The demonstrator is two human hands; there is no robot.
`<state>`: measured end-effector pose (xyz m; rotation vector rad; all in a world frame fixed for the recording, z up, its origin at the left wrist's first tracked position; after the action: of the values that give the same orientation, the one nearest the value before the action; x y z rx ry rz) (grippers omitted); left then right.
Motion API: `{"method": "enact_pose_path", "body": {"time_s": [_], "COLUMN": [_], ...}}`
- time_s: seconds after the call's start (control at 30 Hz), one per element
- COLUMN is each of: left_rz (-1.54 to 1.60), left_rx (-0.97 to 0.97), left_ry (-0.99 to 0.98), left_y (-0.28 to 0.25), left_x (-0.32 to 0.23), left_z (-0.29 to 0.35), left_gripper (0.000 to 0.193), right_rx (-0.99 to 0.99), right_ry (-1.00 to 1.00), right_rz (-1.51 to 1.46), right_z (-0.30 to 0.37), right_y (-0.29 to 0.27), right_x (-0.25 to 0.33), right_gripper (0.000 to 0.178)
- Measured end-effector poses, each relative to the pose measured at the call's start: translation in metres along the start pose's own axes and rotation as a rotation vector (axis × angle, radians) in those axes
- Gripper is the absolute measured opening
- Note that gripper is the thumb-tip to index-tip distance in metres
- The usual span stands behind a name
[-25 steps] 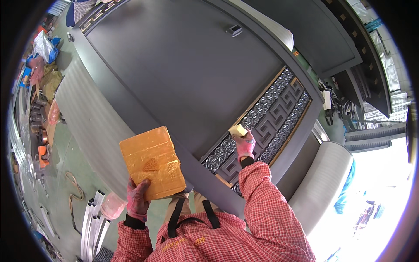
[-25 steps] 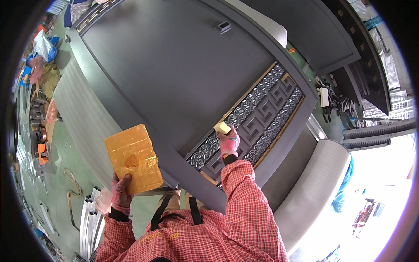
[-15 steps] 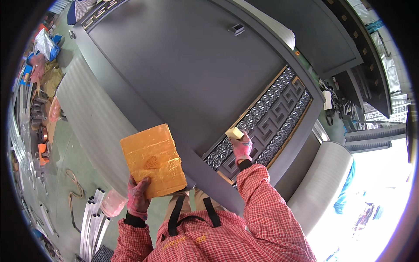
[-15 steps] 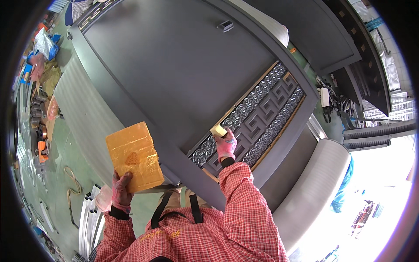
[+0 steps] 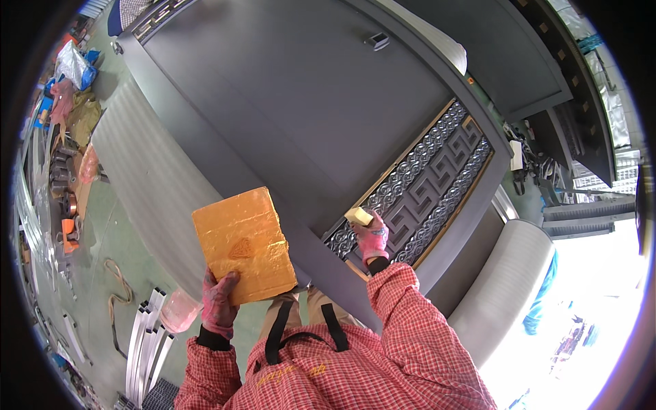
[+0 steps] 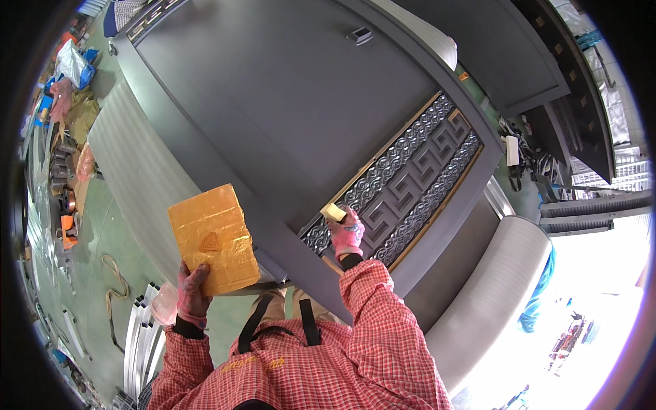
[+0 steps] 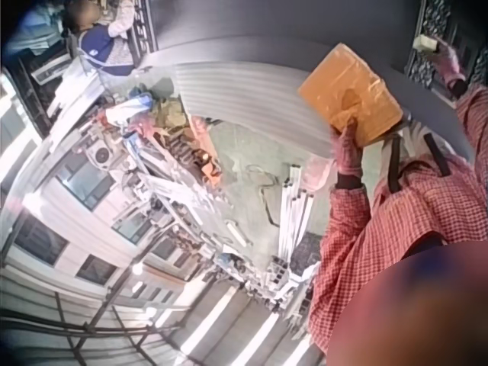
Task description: The person applies gold leaf to the ornate border of a dark gray door panel using a small sponge. They repeatedly dab the sponge onto a gold leaf sheet to pick up material and then press it into the recessed decorative patterns, working along the border in short sections.
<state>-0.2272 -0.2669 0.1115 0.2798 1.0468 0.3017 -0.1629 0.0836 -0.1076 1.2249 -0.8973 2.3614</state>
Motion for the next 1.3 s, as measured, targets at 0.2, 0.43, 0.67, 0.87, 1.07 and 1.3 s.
{"method": "enact_pose_path", "body": {"time_s": [0.2, 0.43, 0.67, 0.87, 1.07, 1.3], "left_rz": [0.012, -0.033, -0.033, -0.030, -0.025, -0.011], "left_rx": [-0.012, 0.001, -0.008, -0.004, 0.008, -0.011], "left_ry": [0.001, 0.014, 0.017, 0.023, 0.024, 0.021], "left_y": [0.000, -0.003, -0.004, -0.006, -0.006, -0.010], "left_x": [-0.001, -0.002, 0.000, 0.000, -0.002, 0.001], "left_z": [0.003, 0.005, 0.006, 0.006, 0.007, 0.008], "left_gripper": [0.052, 0.054, 0.053, 0.053, 0.054, 0.053], "right_rx": [0.000, 0.066, 0.086, 0.133, 0.132, 0.279], "right_ry": [-0.012, 0.004, -0.087, -0.212, -0.256, -0.420], "right_rz": [0.171, 0.382, 0.340, 0.402, 0.373, 0.419], "right_z": [0.026, 0.058, 0.074, 0.078, 0.073, 0.055], "right_y": [0.006, 0.012, 0.018, 0.016, 0.005, 0.010], "right_x": [0.011, 0.046, 0.046, 0.047, 0.067, 0.075], "right_gripper": [0.037, 0.033, 0.027, 0.033, 0.034, 0.032]}}
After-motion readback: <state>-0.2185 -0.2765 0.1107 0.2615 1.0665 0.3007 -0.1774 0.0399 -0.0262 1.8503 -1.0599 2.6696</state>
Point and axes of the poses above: each hand's wrist, its own z-axis away from the middle knuckle, its own y-axis out of the palm, x = y × z, the point moved 2 cm from there along -z, towards the middle knuckle, and after that the axes turned 10 degrees about y, right-handed, at the moved point
